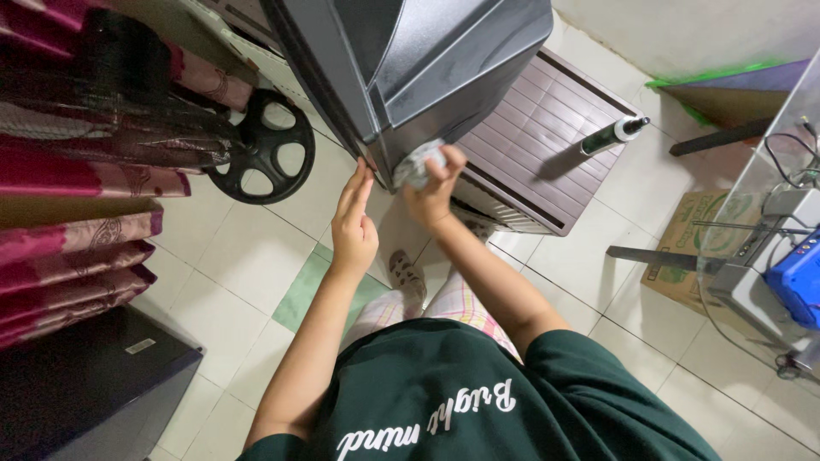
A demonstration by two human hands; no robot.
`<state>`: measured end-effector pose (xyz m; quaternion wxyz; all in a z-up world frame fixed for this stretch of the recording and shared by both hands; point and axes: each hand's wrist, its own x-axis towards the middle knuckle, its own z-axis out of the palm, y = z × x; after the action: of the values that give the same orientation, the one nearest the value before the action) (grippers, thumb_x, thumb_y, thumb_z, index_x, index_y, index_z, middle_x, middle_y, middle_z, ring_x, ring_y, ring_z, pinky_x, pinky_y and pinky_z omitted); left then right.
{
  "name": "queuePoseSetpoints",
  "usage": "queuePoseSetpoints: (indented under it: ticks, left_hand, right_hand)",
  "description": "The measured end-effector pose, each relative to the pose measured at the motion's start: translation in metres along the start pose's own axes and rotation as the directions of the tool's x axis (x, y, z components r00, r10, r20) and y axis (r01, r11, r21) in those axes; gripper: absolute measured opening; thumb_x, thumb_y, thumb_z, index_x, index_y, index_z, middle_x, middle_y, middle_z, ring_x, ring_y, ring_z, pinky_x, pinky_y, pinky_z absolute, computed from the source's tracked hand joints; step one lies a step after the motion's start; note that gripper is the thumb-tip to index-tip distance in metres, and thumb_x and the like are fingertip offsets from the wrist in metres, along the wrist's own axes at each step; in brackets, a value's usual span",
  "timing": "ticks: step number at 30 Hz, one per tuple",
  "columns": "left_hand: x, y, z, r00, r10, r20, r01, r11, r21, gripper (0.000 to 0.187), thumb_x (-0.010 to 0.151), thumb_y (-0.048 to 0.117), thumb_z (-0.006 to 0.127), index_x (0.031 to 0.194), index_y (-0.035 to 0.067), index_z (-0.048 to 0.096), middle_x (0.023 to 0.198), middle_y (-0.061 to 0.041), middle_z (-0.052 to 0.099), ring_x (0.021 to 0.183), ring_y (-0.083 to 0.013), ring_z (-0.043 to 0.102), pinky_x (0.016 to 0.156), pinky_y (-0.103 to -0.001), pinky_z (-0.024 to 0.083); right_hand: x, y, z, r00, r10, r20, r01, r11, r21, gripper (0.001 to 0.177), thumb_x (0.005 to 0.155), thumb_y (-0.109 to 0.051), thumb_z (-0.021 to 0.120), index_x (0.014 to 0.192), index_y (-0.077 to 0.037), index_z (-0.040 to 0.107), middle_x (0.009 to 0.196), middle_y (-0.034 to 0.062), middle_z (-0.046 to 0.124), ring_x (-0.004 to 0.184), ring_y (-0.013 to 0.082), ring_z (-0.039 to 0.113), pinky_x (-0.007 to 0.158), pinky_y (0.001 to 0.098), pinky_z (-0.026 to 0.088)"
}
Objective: The person sprays a cleaning solution onto a black appliance and wipes the surface with a cloth. They clean the top, sides, and front of the appliance, including the glass door, using the cloth to remove dirt and residue.
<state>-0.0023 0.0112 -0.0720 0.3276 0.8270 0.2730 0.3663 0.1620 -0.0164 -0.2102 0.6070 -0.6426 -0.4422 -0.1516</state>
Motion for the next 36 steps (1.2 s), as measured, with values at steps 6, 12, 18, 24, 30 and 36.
queuePoseSetpoints:
  ticks: [6,12,18,24,30,36]
  left_hand:
    - [0.004,-0.001,0.003,0.987,-0.155,0.029,0.155,0.988,0.005,0.084,0.08,-0.024,0.038,0.158,0.008,0.039,0.16,-0.018,0.043,0.146,-0.0377,0.05,0.103,-0.034,0.052]
    - [-0.005,-0.006,0.023,0.996,-0.082,-0.04,0.085,0.991,0.104,0.087,0.08,-0.021,0.04,0.162,0.007,0.031,0.166,-0.019,0.034,0.15,-0.0394,0.044,0.117,-0.041,0.047]
    - [-0.006,-0.015,0.021,0.992,-0.13,-0.007,0.128,0.971,0.202,0.082,0.082,-0.02,0.044,0.158,0.012,0.04,0.163,-0.015,0.042,0.145,-0.0346,0.052,0.115,-0.04,0.051]
    - [-0.003,-0.002,0.017,0.992,-0.124,-0.006,0.123,0.97,0.211,0.083,0.082,-0.019,0.045,0.159,0.011,0.038,0.163,-0.016,0.041,0.146,-0.0373,0.049,0.117,-0.042,0.048]
    - [0.0,0.009,0.017,0.984,-0.18,-0.006,0.178,0.965,0.194,0.089,0.081,-0.02,0.042,0.162,0.014,0.031,0.164,-0.017,0.04,0.146,-0.0383,0.047,0.115,-0.043,0.048]
    - [-0.005,0.007,0.027,0.979,-0.201,-0.032,0.203,0.961,0.189,0.089,0.081,-0.02,0.042,0.163,0.012,0.029,0.163,-0.018,0.041,0.148,-0.0375,0.046,0.114,-0.042,0.048]
  right_hand:
    - [0.058,0.101,-0.012,0.942,0.238,-0.236,-0.271,0.955,-0.122,0.05,0.091,-0.008,0.067,0.136,-0.012,0.046,0.124,0.0157,0.049,0.122,0.0346,0.048,0.107,0.0517,0.041]
    - [0.07,0.122,-0.037,0.838,0.494,-0.233,-0.541,0.807,-0.236,0.048,0.08,-0.011,0.074,0.127,-0.007,0.06,0.122,0.0146,0.054,0.118,0.0351,0.054,0.105,0.0447,0.042]
    - [0.031,0.028,-0.028,0.862,0.506,-0.025,-0.485,0.811,-0.327,0.052,0.075,-0.011,0.08,0.123,-0.01,0.06,0.122,0.0142,0.054,0.118,0.0359,0.054,0.101,0.0458,0.045]
    - [0.03,-0.027,-0.047,0.933,0.245,0.264,-0.162,0.94,-0.3,0.055,0.071,-0.017,0.086,0.122,-0.019,0.065,0.121,0.0117,0.056,0.111,0.0337,0.054,0.095,0.0475,0.044]
    - [0.076,0.016,-0.079,0.934,0.241,0.264,-0.107,0.893,-0.437,0.054,0.073,-0.014,0.084,0.124,-0.021,0.069,0.122,0.0104,0.058,0.109,0.0336,0.053,0.091,0.0469,0.043]
    - [0.062,-0.015,-0.074,0.9,0.185,0.395,-0.052,0.945,-0.323,0.061,0.068,-0.015,0.082,0.127,-0.019,0.066,0.121,0.0107,0.057,0.109,0.0335,0.053,0.091,0.0454,0.042]
